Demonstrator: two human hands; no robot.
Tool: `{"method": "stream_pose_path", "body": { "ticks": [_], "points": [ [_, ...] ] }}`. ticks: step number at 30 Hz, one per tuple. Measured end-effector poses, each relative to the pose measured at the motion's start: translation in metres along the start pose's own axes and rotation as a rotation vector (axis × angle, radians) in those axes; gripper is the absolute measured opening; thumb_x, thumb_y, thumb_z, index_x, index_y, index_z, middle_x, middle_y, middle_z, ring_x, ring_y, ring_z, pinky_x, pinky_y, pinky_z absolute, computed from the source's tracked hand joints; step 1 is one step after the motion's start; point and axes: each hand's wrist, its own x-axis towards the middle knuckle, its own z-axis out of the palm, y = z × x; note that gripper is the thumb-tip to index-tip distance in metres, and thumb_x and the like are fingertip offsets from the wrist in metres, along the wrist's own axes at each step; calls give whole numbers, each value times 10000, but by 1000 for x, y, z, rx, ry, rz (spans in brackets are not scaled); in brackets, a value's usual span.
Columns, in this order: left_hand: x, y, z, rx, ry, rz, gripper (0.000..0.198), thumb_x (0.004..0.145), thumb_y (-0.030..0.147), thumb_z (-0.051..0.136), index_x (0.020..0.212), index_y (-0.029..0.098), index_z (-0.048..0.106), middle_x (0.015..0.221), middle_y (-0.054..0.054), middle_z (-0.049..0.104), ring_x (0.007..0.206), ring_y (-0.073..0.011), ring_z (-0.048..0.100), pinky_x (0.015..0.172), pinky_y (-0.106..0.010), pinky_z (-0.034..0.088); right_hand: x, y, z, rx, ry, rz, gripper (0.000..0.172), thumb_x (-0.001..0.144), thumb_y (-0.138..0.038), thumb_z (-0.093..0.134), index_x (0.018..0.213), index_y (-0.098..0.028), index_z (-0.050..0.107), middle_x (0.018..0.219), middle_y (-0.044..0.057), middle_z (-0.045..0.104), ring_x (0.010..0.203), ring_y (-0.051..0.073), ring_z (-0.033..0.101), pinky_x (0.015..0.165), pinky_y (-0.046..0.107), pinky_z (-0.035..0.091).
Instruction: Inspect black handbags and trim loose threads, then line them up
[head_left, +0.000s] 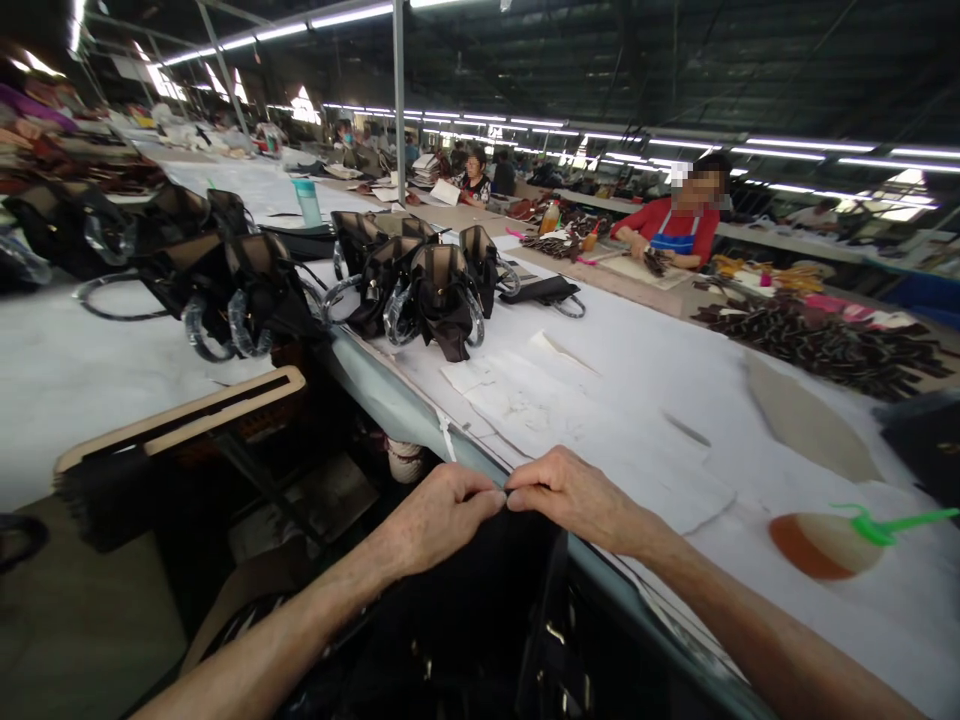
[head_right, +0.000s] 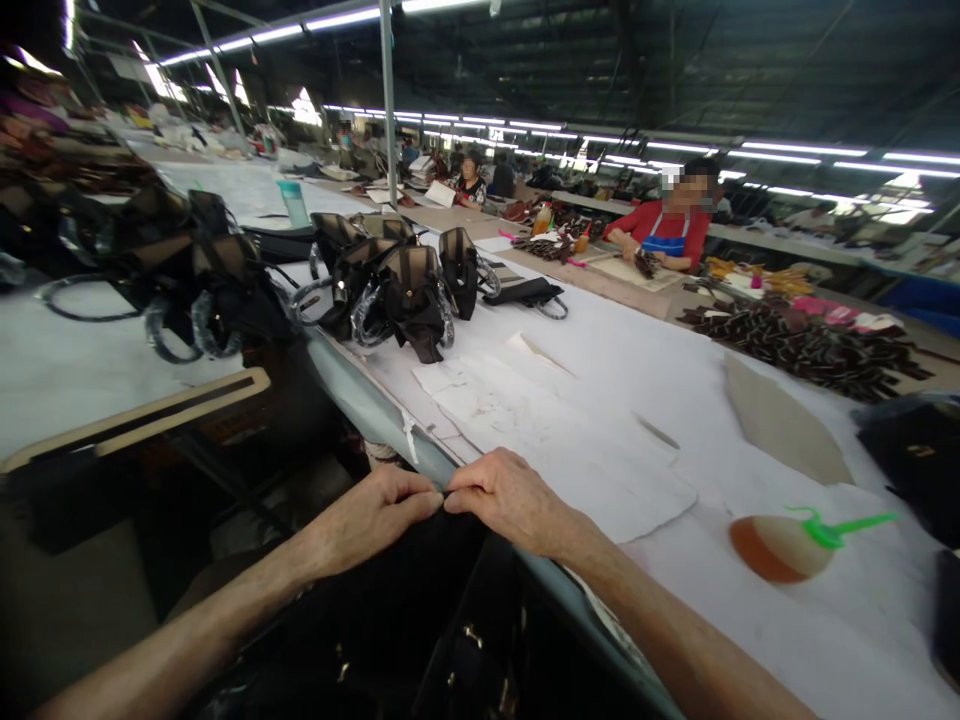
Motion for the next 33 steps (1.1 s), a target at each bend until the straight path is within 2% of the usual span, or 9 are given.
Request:
{"method": "stream_pose_path", "body": {
  "ticks": [3,4,6,9,15,21,24,28,33],
  "points": [
    [-13,2,-6,-125,-167,-32,251,728,345,527,843,136,604,635,34,496,545,-95,407,487,-196,306,1,0,0,3,-5,-10,218,772,-296,507,632,-172,619,505,-65,368,520,85,345,489,201,256],
    [-17,1,-7,-133,-179,-48,282,693,327,571,900,139,605,675,29,525,573,-104,435,503,-197,320,1,-1,0,-2,-4,-11,220,776,-297,504,636,-172,619,512,-63,381,526,86,353,493,200,259],
    [-23,-1,-6,-57,-97,-62,301,647,290,612,911,146,619,705,23,551,611,-121,466,514,-201,317,2,-2,1,-19,0,-8,226,778,-294,502,619,-172,607,513,-62,375,528,85,357,492,197,259],
    [-24,-3,-4,144,70,-13,205,669,265,577,826,156,651,656,27,546,612,-125,468,518,-211,292,3,-5,3,-44,5,-8,217,781,-286,503,626,-178,610,508,-66,372,522,82,360,495,197,261],
    [-18,-1,-3,340,130,62,170,733,278,535,787,172,657,585,23,549,555,-123,465,525,-227,293,5,-5,3,-72,5,-31,200,784,-287,508,688,-186,651,527,-55,444,544,95,402,518,210,276],
    [-28,1,5,637,295,138,241,769,156,476,992,215,547,915,-23,594,767,-172,551,648,-258,387,8,-8,7,-110,36,36,220,794,-319,502,682,-202,651,545,-38,506,553,109,434,539,219,295],
    [-32,2,5,833,318,127,263,786,81,394,978,204,524,960,-41,574,831,-188,560,661,-275,411,10,-12,13,-176,104,90,234,796,-319,501,636,-206,628,552,-25,528,568,120,458,553,232,298],
    [-30,-2,3,879,340,76,250,802,66,379,945,189,544,891,-43,594,804,-183,575,667,-278,451,11,-17,21,-260,197,112,276,809,-333,490,588,-207,596,539,-14,527,554,127,457,548,247,287],
    [-24,-29,20,902,578,255,306,852,69,331,1033,168,556,1032,-73,612,871,-195,571,756,-319,483,9,-22,25,-290,262,192,283,819,-324,475,583,-222,594,546,-6,546,541,136,452,540,257,283]
  ]
}}
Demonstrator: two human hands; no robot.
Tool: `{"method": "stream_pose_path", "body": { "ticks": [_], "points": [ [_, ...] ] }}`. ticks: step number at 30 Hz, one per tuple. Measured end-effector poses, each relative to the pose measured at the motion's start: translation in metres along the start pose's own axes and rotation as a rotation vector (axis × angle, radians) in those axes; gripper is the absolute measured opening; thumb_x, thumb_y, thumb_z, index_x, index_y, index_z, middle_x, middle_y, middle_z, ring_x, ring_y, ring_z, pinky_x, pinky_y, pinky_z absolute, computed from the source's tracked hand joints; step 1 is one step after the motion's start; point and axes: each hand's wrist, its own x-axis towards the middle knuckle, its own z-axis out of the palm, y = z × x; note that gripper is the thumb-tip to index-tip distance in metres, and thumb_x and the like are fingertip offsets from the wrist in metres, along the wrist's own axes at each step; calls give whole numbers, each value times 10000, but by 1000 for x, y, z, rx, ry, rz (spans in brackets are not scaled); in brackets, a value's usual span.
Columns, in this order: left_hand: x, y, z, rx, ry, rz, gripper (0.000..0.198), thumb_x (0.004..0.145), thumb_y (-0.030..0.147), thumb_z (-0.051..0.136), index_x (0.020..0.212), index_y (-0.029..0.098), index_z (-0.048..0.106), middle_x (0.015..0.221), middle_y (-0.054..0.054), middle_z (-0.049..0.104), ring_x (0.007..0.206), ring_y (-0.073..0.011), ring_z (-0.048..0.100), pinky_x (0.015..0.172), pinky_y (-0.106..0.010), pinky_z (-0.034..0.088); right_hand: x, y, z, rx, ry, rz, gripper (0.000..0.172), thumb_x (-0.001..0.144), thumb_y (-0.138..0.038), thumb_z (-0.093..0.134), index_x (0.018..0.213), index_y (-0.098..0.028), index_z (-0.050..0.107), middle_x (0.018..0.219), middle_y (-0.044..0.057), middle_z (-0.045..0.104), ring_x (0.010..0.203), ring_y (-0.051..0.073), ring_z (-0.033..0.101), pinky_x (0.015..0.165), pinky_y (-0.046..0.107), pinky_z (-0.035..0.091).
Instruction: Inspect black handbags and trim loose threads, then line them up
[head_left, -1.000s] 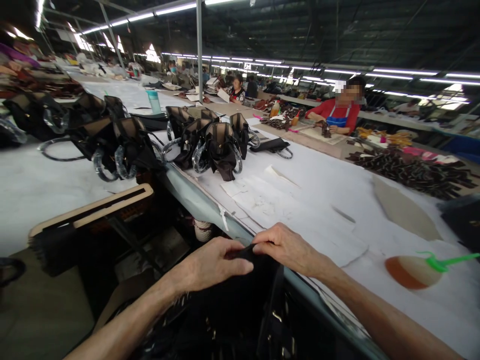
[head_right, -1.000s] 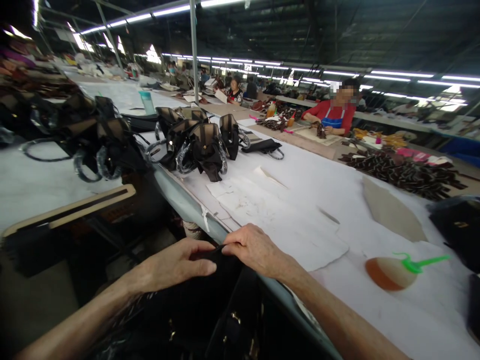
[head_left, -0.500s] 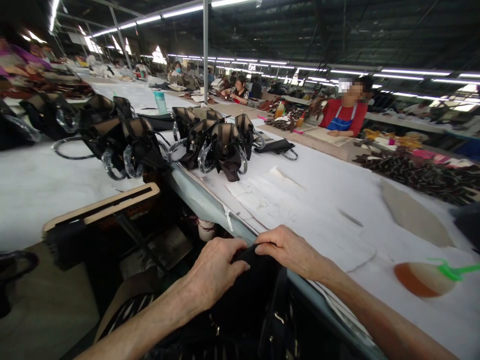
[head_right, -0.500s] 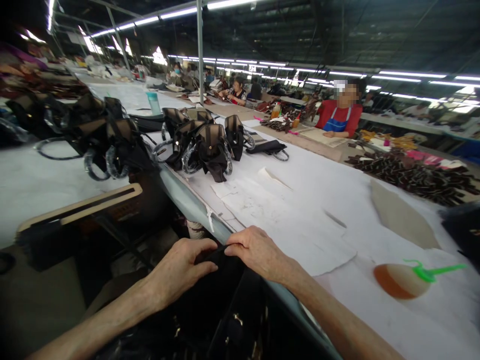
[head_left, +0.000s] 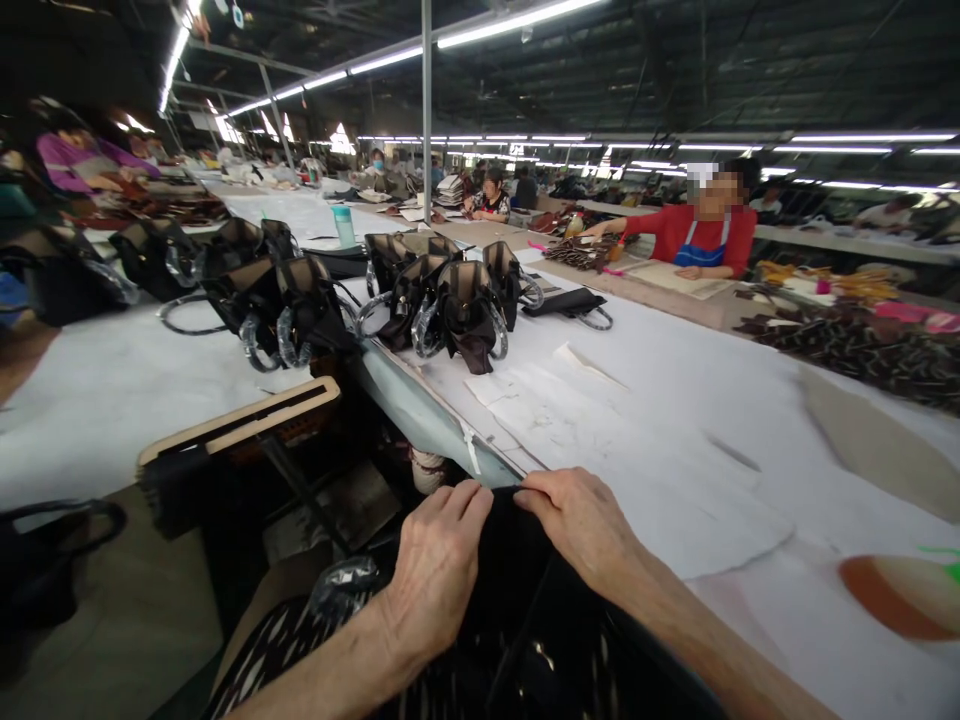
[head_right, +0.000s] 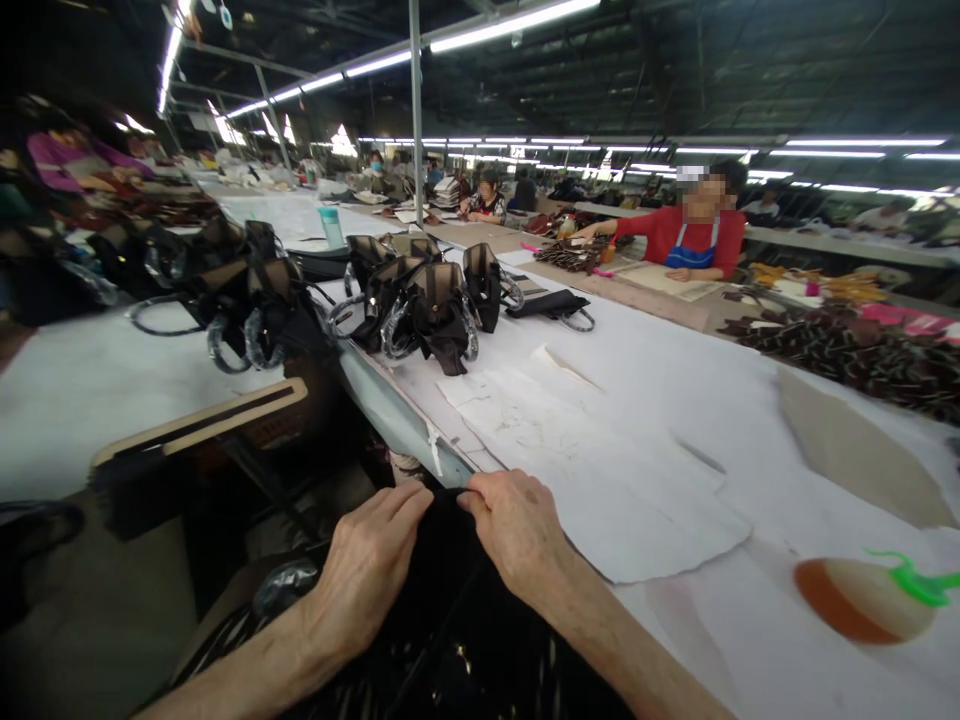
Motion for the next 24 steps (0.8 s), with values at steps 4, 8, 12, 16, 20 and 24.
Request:
{"method": "stream_pose_path", "body": {
  "ticks": [4,8,12,16,20,24],
  "points": [
    [-14,-2,25,16,218,63,324,837,56,374,1106,139,536,1132,-103,587,964,-217,553,842,-345,474,-2,-2,3,-41,37,28,275,824,-323,476,601,-223,603,574,4,589,559,146,481,546,261,287],
    [-18,-4,35,-10,370,110,283,822,50,404,1036,151,560,1124,-101,590,949,-215,567,798,-344,504,-4,-4,8,-103,92,38,241,833,-305,484,656,-234,631,654,5,658,632,161,547,585,263,309],
    [-14,-4,35,-81,450,53,228,823,60,416,972,154,561,1056,-95,619,924,-200,594,780,-328,526,-7,-8,12,-149,121,31,230,840,-299,496,661,-242,628,658,-12,671,642,160,574,586,254,318],
    [-7,0,27,-252,354,-136,165,785,49,464,853,175,546,1018,-55,625,903,-174,606,775,-303,528,-8,-12,15,-174,141,9,224,841,-295,504,649,-239,606,644,-26,668,627,157,584,561,253,304],
    [-4,4,21,-335,232,-278,172,743,26,490,787,189,519,980,-20,627,871,-164,605,771,-306,519,-10,-14,19,-200,166,0,224,847,-280,498,647,-235,588,629,-30,661,605,159,586,545,262,285],
    [-9,4,28,-258,265,-240,211,769,50,465,893,194,556,1051,-46,625,917,-193,601,793,-342,515,-12,-15,24,-221,222,-10,219,846,-266,503,645,-231,583,631,-27,663,595,163,591,549,276,271]
  ]
}}
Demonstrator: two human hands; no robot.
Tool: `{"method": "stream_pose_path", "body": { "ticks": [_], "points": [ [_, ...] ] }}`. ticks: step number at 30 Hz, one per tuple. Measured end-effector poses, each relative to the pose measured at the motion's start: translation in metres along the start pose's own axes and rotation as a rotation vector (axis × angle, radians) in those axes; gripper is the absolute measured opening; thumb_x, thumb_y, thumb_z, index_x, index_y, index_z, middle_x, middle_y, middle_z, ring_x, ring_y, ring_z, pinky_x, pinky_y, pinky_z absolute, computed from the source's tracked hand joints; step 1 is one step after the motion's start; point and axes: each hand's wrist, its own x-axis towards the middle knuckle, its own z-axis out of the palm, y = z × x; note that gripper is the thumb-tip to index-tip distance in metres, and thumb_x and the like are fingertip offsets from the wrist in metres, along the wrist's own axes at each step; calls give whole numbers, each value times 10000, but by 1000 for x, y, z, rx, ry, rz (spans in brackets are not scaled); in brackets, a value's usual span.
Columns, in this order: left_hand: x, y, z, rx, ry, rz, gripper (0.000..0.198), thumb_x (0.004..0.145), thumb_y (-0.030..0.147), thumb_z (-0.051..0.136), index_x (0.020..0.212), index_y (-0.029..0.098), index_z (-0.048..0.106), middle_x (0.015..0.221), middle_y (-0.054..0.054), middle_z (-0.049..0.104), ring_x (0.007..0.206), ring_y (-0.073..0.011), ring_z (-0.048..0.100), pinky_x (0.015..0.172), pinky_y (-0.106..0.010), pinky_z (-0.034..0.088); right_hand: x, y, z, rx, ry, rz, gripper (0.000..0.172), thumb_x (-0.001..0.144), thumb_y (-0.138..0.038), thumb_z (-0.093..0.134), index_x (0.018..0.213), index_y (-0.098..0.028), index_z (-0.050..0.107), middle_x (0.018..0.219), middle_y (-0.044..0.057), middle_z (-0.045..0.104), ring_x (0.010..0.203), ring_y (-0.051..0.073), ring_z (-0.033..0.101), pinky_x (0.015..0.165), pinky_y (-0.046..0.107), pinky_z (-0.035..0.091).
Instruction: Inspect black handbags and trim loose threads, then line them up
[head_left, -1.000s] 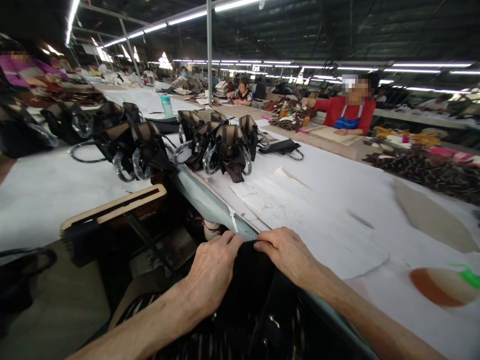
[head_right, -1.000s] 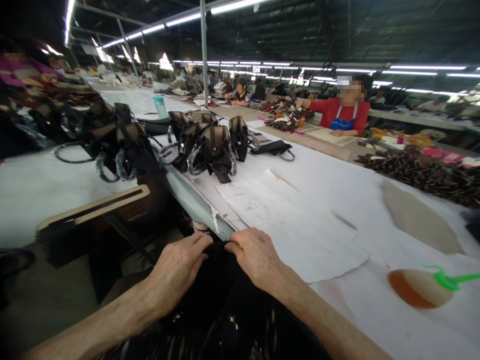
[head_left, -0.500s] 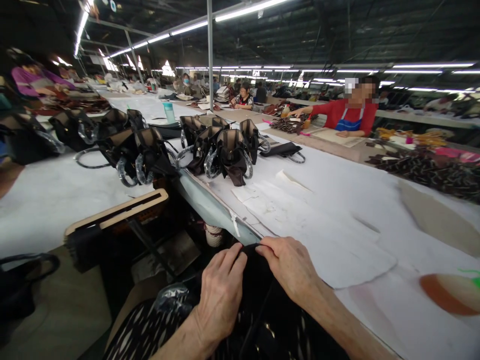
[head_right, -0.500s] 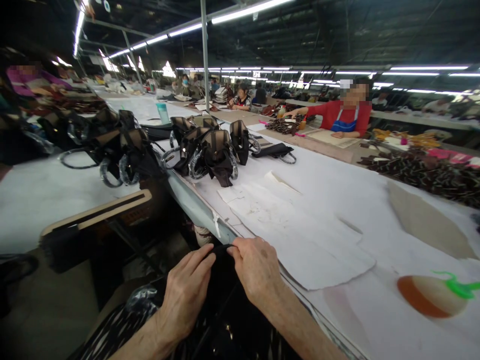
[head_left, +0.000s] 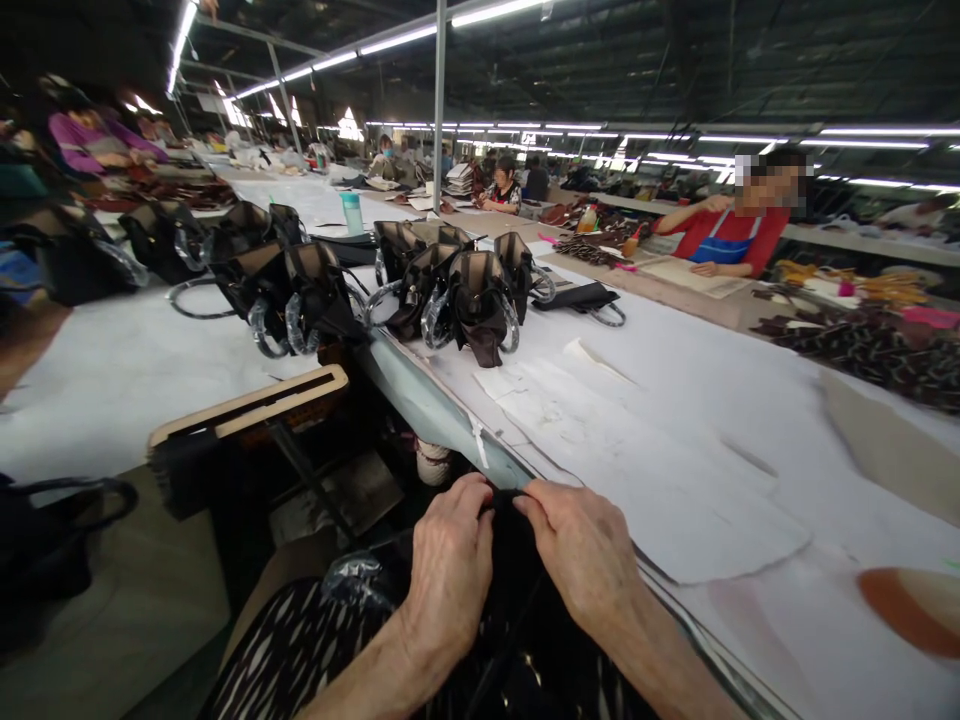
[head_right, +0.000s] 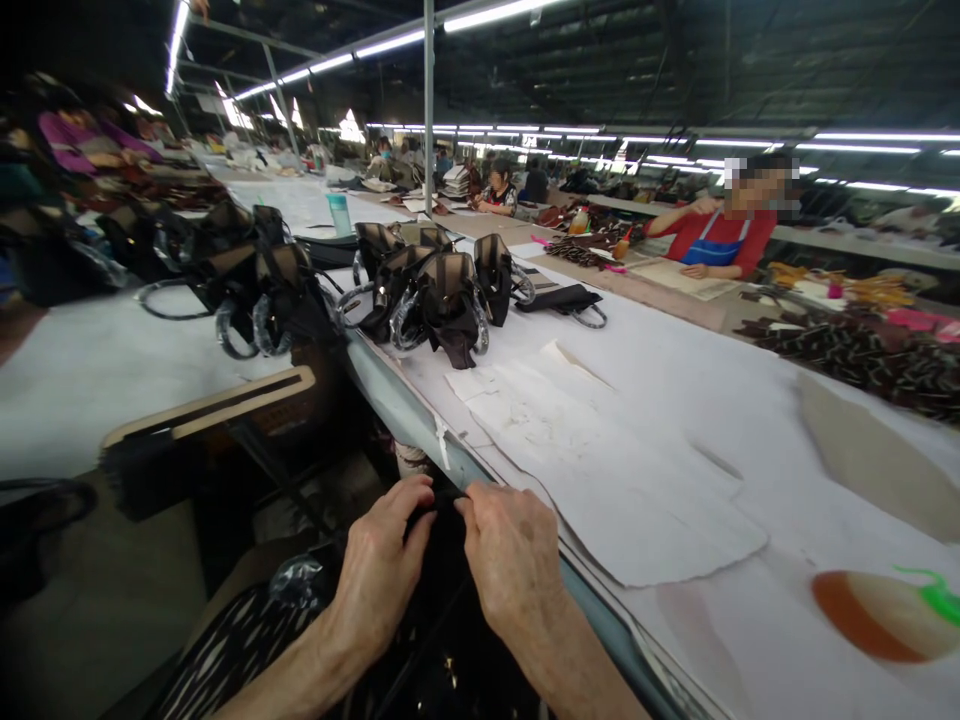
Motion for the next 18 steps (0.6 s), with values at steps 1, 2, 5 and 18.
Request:
{"method": "stream_pose_path", "body": {
  "ticks": [1,2,5,18],
  "points": [
    [-2,-1,2,29,23,36,232,780,59,455,934,192,565,1067,-57,625,927,-204,600,800,-358,513,0,-1,1,-2,9,-3,216,847,-257,503,648,-229,584,638,-24,667,599,164,593,554,278,270],
    [-3,-3,4,55,42,66,243,789,68,449,963,186,571,1072,-68,627,932,-214,599,805,-373,511,-1,-2,1,-4,14,-8,214,847,-248,503,651,-227,587,645,-21,671,601,164,596,558,280,270],
    [-2,-4,5,62,62,63,210,790,91,473,943,167,595,1043,-86,640,920,-227,603,799,-380,512,-1,-5,2,-14,19,-24,197,842,-230,513,664,-224,598,662,-12,678,602,164,595,560,284,264],
    [9,8,4,-158,25,-82,169,762,72,531,774,197,643,1008,-17,616,909,-196,517,804,-356,460,-1,-4,1,-4,-1,11,189,854,-226,502,703,-228,615,701,-20,688,633,161,605,575,280,271]
  ]
}}
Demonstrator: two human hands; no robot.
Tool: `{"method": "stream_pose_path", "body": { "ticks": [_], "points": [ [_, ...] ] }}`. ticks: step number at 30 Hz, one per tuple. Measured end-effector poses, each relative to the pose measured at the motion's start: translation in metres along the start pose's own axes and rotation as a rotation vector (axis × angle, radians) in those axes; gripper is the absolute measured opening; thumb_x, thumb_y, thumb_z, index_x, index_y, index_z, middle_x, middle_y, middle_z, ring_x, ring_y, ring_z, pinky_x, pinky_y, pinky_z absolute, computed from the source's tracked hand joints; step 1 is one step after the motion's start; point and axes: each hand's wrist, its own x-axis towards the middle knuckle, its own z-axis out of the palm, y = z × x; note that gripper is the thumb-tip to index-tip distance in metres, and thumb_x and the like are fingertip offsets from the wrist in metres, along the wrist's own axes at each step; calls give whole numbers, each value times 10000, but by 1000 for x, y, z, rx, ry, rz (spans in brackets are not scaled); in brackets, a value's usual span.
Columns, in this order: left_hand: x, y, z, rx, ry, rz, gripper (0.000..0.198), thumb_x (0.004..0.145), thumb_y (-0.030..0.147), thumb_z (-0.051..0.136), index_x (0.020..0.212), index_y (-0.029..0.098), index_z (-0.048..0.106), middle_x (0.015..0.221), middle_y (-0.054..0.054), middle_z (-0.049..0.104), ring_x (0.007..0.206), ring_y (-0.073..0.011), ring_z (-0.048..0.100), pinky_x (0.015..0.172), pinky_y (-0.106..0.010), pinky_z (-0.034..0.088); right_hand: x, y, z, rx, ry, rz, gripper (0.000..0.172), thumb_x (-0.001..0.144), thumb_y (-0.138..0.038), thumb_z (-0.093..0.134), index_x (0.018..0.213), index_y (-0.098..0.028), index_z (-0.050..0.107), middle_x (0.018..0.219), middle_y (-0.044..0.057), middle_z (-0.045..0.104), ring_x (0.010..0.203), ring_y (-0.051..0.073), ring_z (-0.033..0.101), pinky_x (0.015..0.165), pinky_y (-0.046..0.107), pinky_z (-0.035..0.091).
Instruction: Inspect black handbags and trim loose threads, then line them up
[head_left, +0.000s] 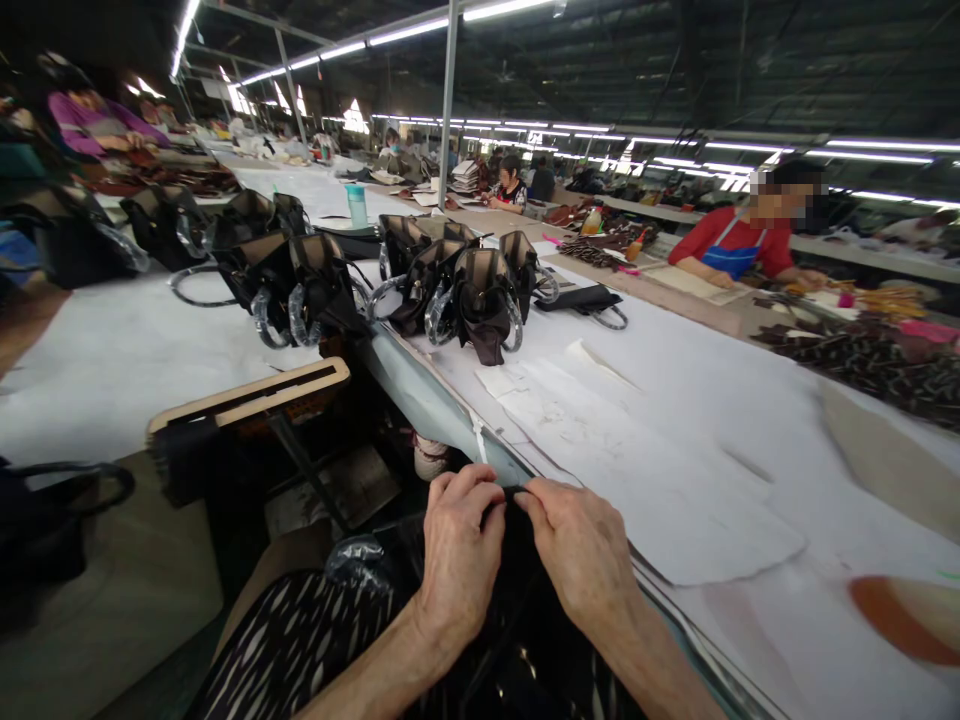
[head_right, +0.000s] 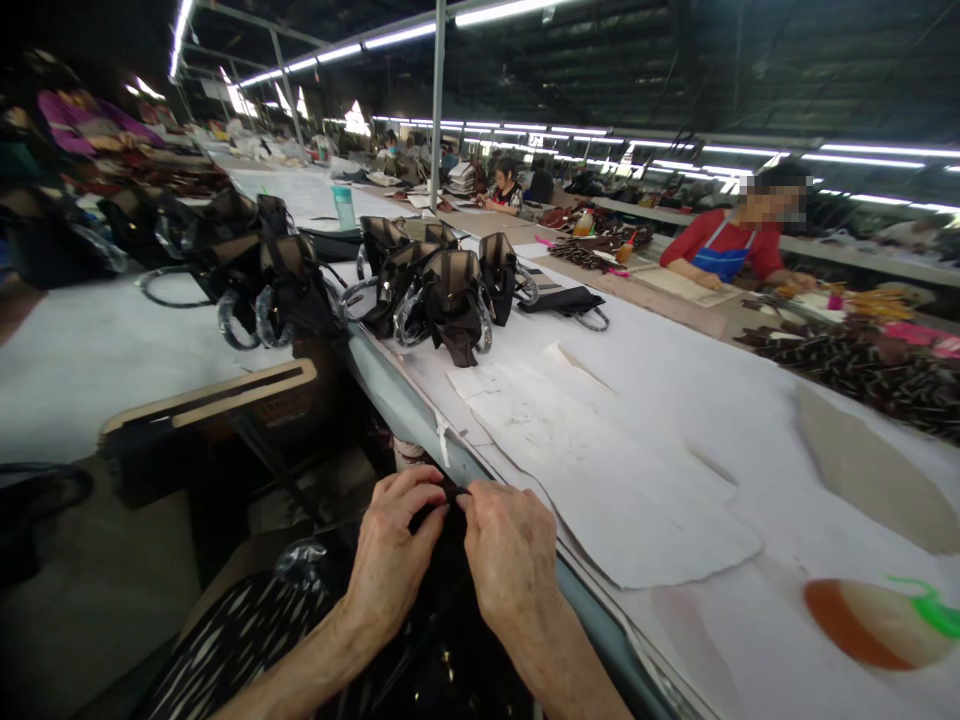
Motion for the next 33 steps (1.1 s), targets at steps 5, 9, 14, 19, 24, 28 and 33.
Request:
{"method": "stream_pose_path", "body": {
  "ticks": [5,9,14,19,24,28,33],
  "points": [
    [-2,-3,-6,-63,-29,72,162,746,57,539,740,198,617,959,-10,607,903,-189,501,794,-340,449,2,-1,1,-13,-6,2,199,849,-233,508,672,-229,600,676,-30,680,624,157,602,559,277,260],
    [-3,-7,-10,-106,-36,176,174,760,40,496,769,186,590,959,-21,601,897,-175,500,790,-323,451,3,-4,0,-13,-6,7,199,840,-228,513,664,-226,606,668,-27,681,610,146,599,550,272,257],
    [-3,-11,-8,-78,-75,202,161,786,56,451,801,177,557,962,-40,590,873,-168,515,789,-326,452,3,-3,-2,7,-25,-1,227,839,-223,496,643,-222,610,645,-17,679,579,137,582,539,265,261],
    [3,-5,-6,-21,-97,70,191,762,52,459,854,186,560,988,-28,584,872,-174,516,799,-336,437,5,3,-5,70,-50,-32,228,839,-232,476,663,-229,620,618,-23,660,567,134,556,539,243,303],
    [7,2,-7,-68,-114,-14,184,697,14,464,719,188,519,885,11,588,832,-159,506,764,-297,423,6,5,-4,84,-53,-25,241,831,-233,473,626,-228,600,575,-32,629,535,126,526,521,235,310],
    [8,0,-7,-101,-123,8,171,700,20,459,712,186,498,873,6,582,831,-154,503,771,-287,412,7,4,-5,110,-63,-25,237,831,-233,471,634,-231,602,577,-37,621,531,123,515,523,231,319],
    [8,-2,-6,-41,-116,-7,124,730,66,468,742,178,519,802,-12,585,796,-164,510,746,-290,410,5,4,-7,125,-61,-43,247,832,-237,474,616,-232,592,566,-44,613,527,119,507,525,228,327]
  ]
}}
